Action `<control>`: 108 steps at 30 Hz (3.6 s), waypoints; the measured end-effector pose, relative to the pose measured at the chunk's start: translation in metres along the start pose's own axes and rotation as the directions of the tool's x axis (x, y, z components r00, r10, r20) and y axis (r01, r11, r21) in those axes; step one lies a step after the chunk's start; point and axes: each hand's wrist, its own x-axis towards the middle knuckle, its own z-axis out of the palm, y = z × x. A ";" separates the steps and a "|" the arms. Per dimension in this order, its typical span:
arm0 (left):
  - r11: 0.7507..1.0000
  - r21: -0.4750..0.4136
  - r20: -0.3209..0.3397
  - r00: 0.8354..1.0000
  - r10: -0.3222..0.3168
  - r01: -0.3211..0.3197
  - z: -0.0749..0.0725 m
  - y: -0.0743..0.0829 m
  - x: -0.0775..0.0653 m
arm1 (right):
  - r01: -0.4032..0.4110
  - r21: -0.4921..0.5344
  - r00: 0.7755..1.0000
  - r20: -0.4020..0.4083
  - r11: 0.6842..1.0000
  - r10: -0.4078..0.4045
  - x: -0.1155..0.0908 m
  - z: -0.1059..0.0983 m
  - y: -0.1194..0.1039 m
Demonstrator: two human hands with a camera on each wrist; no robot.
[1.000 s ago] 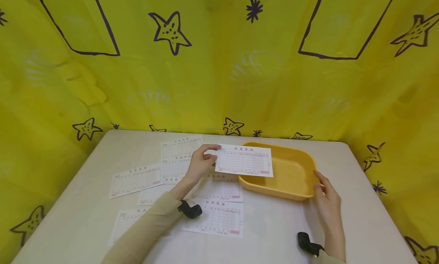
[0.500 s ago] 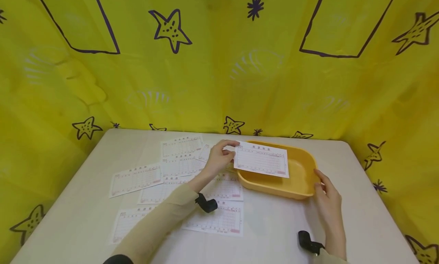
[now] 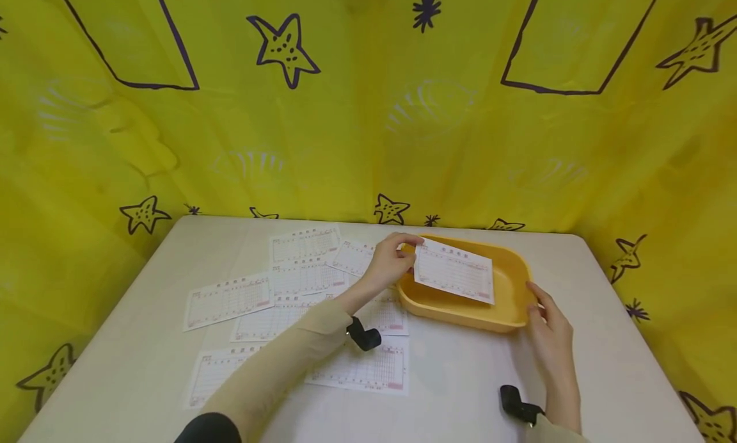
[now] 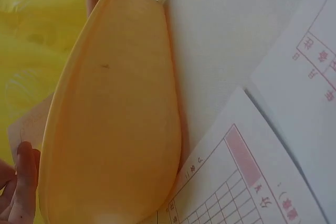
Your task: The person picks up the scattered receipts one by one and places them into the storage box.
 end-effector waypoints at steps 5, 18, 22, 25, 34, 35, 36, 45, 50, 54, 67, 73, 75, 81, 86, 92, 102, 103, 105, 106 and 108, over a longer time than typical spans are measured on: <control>1.000 -0.014 0.010 1.000 0.013 -0.013 0.007 0.003 0.005 | 0.000 0.003 1.000 0.001 1.000 0.000 0.000 0.001 0.000; 0.990 0.143 0.074 0.997 0.010 -0.021 0.019 0.004 0.008 | -0.011 0.006 1.000 -0.006 1.000 0.011 0.001 0.001 0.000; 0.976 0.207 0.092 0.995 0.047 -0.065 0.019 0.004 0.006 | -0.024 -0.001 1.000 0.000 1.000 0.024 0.000 0.001 0.000; 0.962 0.253 0.122 0.990 0.069 -0.098 0.018 0.002 0.005 | -0.024 -0.001 1.000 0.000 1.000 0.024 0.000 0.001 0.000; 0.894 0.404 0.197 0.973 0.119 -0.192 0.017 0.005 -0.003 | -0.017 0.003 1.000 0.006 1.000 0.017 0.000 -0.001 0.000; 0.883 0.421 0.201 0.971 0.132 -0.207 0.017 0.006 -0.003 | -0.015 0.002 1.000 0.003 1.000 0.015 0.000 -0.001 0.000; 0.877 0.428 0.205 0.969 0.141 -0.218 0.017 0.007 -0.004 | -0.014 0.003 1.000 0.003 1.000 0.014 0.000 -0.001 0.000; 0.838 0.481 0.205 0.962 0.178 -0.258 0.011 0.014 -0.011 | -0.014 -0.001 1.000 0.007 1.000 0.014 0.001 -0.001 0.001; 0.783 0.555 0.221 0.957 0.188 -0.282 0.010 0.016 -0.015 | -0.004 0.003 1.000 0.008 1.000 0.004 0.001 -0.001 0.002; 0.686 0.647 0.244 0.942 0.229 -0.334 0.009 0.018 -0.019 | 0.001 0.003 1.000 -0.003 1.000 -0.001 0.001 0.000 0.002; 0.535 0.730 0.284 0.901 0.329 -0.425 -0.005 0.026 -0.034 | -0.017 0.010 1.000 0.021 1.000 0.017 0.001 0.000 0.001; 0.556 0.724 0.273 0.910 0.312 -0.408 -0.017 0.021 -0.043 | -0.035 0.017 0.999 0.032 0.999 0.035 0.001 0.000 0.000; 0.571 0.716 0.271 0.913 0.304 -0.402 -0.022 0.018 -0.047 | -0.040 0.013 0.999 0.032 0.999 0.039 0.001 0.000 0.000; 0.620 0.695 0.257 0.931 0.258 -0.364 -0.041 0.007 -0.058 | -0.055 -0.002 0.997 0.048 0.998 0.055 0.003 -0.001 -0.001; 0.626 0.710 0.226 0.946 0.230 -0.322 -0.060 -0.004 -0.070 | -0.066 -0.007 0.996 0.063 0.998 0.066 0.002 -0.001 0.000; 0.627 0.726 0.193 0.959 0.210 -0.283 -0.084 -0.020 -0.083 | -0.084 -0.001 0.994 0.075 0.996 0.084 0.002 -0.001 0.000; 0.632 0.742 0.089 0.967 0.238 -0.224 -0.124 -0.045 -0.101 | -0.044 0.020 0.998 0.052 0.999 0.043 0.002 0.000 0.001; 0.630 0.745 0.081 0.968 0.238 -0.217 -0.128 -0.047 -0.104 | -0.048 0.019 0.997 0.055 0.999 0.047 0.002 0.000 0.001; 0.625 0.756 0.063 0.972 0.228 -0.195 -0.136 -0.051 -0.108 | -0.057 0.020 0.997 0.057 0.998 0.056 0.002 0.000 0.001; 0.618 0.762 0.057 0.971 0.233 -0.193 -0.141 -0.052 -0.111 | -0.060 0.023 0.996 0.060 0.998 0.059 0.002 0.000 0.001; 0.612 0.771 0.040 0.972 0.230 -0.177 -0.150 -0.055 -0.116 | -0.064 0.026 0.996 0.063 0.998 0.063 0.003 0.000 0.001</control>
